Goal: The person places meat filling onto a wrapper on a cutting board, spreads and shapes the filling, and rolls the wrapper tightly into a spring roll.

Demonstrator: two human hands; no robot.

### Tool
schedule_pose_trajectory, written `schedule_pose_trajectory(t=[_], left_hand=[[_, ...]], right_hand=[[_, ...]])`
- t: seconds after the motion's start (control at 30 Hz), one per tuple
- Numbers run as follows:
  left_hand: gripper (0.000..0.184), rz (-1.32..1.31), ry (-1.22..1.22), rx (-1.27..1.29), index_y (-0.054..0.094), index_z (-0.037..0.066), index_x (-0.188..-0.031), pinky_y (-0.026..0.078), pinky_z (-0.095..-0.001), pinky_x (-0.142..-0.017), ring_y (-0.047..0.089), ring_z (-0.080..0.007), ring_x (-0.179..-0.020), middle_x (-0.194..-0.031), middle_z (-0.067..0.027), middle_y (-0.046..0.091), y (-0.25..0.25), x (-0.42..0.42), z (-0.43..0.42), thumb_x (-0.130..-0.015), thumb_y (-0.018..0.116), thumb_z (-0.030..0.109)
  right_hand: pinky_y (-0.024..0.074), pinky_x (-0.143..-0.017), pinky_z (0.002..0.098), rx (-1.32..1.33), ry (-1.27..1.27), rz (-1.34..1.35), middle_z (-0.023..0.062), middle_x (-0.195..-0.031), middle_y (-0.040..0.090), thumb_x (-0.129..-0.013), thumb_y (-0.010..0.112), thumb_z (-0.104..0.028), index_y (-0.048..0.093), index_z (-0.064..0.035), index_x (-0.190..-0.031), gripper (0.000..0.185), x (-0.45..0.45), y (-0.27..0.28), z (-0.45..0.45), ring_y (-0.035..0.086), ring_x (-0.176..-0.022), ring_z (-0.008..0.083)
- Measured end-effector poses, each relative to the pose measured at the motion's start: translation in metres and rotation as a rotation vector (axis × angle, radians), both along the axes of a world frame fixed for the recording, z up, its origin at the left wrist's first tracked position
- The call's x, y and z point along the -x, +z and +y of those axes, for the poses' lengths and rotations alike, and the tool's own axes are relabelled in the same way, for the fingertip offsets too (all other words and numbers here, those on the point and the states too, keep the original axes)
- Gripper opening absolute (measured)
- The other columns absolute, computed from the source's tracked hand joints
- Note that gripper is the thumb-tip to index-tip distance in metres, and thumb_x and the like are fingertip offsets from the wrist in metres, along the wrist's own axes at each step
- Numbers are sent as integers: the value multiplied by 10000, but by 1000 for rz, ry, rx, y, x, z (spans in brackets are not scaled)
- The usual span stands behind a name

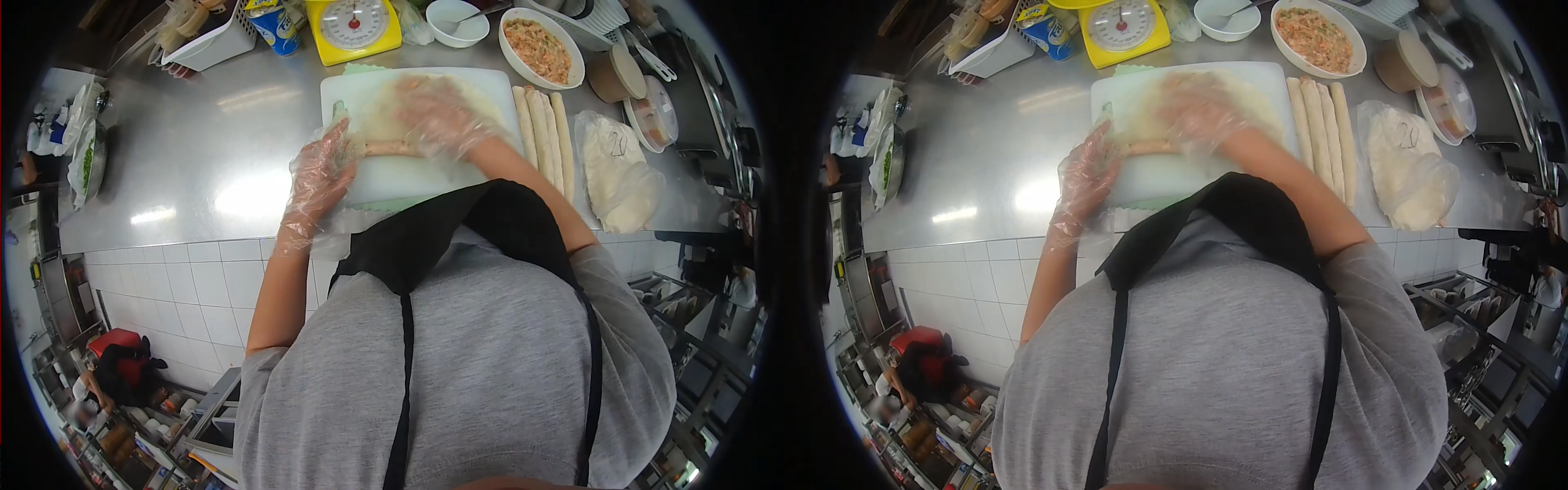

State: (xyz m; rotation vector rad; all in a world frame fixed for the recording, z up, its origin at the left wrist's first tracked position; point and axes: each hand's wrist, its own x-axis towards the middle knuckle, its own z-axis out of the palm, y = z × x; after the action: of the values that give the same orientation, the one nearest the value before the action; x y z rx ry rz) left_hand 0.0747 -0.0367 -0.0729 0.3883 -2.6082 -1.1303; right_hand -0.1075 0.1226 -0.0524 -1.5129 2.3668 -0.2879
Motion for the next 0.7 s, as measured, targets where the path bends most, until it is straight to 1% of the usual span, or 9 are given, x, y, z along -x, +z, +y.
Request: schedule_pose_trajectory(t=[0.03,0.1,0.13,0.2,0.27,0.3,0.37,0.5,0.7], left_hand=[[608,2,3,-1,460,171,-1322,433,-431,-890,555,-351,-993,-1075,-146,629,-1,-1,0,-754,670,108],[590,-5,-5,34,465,166,-1319,434,-429,-890,555,-351,-991,-1071,-148,629,-1,-1,-2,-767,670,131],[590,-3,-2,30,465,166,-1319,434,-429,-890,555,-351,-991,-1071,-148,629,-1,0,-2,-767,670,131],[594,20,4,-1,462,165,-1324,432,-429,-896,553,-354,-995,-1089,-152,621,-1,1,0,-768,670,144],[595,-11,5,3,461,166,-1325,430,-429,-900,551,-353,-999,-1095,-154,619,2,0,0,-768,669,147],[597,-38,6,8,460,167,-1327,429,-429,-903,550,-353,-1004,-1100,-156,617,3,1,0,-768,669,150],[600,-39,-3,20,457,168,-1330,428,-429,-904,548,-352,-1009,-1102,-156,616,1,1,-2,-769,668,149],[608,-14,-9,-5,450,171,-1336,427,-429,-905,545,-352,-1015,-1107,-158,614,-2,0,-3,-769,667,147],[613,-7,-3,-10,454,177,-1333,429,-428,-904,554,-353,-1001,-1109,-153,616,0,1,-1,-761,674,143]], right_hand=[[185,-1108,415,-20,-118,83,58,-1366,454,-933,340,-492,568,-178,-1223,485,16,-1,6,381,-1283,245],[300,-1064,390,-117,-102,46,125,-1333,480,-954,387,-378,494,-90,-1292,457,48,19,10,461,-1208,293],[281,-1080,381,335,-72,-243,126,-1353,464,-945,357,-441,488,-93,-1301,515,85,-16,20,429,-1247,289],[261,-1096,373,784,-38,-536,126,-1373,448,-935,327,-504,482,-96,-1309,576,114,-33,23,396,-1286,286],[275,-1089,382,24,-649,209,135,-1389,427,-915,265,-584,475,-95,-1317,667,119,20,7,390,-1290,292],[275,-1089,382,26,-650,208,135,-1389,427,-915,265,-584,475,-95,-1317,667,132,12,5,390,-1290,292],[281,-1085,399,-140,-430,365,144,-1387,426,-882,234,-655,465,-81,-1324,761,163,-5,-1,397,-1283,302],[273,-1089,401,-80,-498,320,136,-1384,432,-872,216,-677,452,-101,-1342,780,155,0,4,400,-1282,304],[243,-1100,399,-221,-433,205,129,-1382,438,-848,196,-714,429,-122,-1363,819,105,42,15,395,-1284,304]])
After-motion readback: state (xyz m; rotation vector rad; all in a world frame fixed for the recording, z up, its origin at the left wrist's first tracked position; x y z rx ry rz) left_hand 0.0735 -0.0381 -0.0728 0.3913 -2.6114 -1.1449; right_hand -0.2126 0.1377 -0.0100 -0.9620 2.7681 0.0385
